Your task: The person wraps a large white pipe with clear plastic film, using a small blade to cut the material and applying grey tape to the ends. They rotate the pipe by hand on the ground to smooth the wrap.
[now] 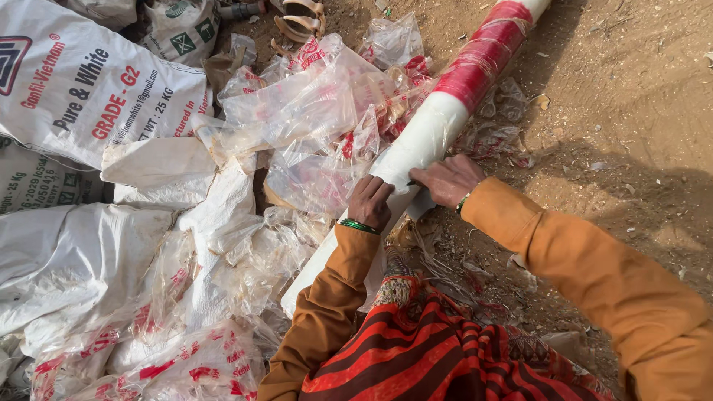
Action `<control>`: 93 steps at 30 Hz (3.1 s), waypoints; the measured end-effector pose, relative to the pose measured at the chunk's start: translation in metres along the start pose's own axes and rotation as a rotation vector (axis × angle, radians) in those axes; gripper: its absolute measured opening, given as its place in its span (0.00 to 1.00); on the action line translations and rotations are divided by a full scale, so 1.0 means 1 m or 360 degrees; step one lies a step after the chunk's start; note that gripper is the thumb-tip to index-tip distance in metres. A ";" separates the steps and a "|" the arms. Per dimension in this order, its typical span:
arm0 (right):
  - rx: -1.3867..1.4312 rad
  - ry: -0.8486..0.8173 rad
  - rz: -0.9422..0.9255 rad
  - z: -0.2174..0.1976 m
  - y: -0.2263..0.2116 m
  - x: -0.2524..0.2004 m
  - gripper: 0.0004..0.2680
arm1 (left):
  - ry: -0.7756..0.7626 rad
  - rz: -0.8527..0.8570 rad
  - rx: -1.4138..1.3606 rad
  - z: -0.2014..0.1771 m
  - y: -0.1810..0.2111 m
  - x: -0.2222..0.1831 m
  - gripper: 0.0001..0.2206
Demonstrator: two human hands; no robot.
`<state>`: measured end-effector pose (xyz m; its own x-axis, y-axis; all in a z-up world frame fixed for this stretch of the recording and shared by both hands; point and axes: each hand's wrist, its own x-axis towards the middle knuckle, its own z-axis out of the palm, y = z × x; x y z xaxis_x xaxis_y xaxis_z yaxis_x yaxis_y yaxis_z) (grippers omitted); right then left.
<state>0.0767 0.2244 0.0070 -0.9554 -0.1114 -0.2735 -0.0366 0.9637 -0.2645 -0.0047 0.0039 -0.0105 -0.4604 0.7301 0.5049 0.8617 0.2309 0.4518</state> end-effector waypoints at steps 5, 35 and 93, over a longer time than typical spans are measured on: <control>0.0276 -0.0040 0.0358 0.010 0.008 -0.043 0.10 | 0.0058 -0.0189 -0.0093 0.002 -0.022 0.013 0.09; 0.0436 0.0300 0.0542 0.044 -0.057 -0.018 0.08 | -0.0073 -0.0970 0.0254 0.024 -0.020 0.026 0.09; 0.1597 0.1016 -0.0075 0.032 -0.051 0.044 0.16 | 0.0156 -0.1172 -0.1150 -0.023 -0.012 0.011 0.52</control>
<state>0.0453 0.1630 -0.0210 -0.9428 0.2734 0.1906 -0.1014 0.3095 -0.9455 -0.0255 -0.0053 0.0064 -0.8646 0.5014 -0.0323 0.0409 0.1343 0.9901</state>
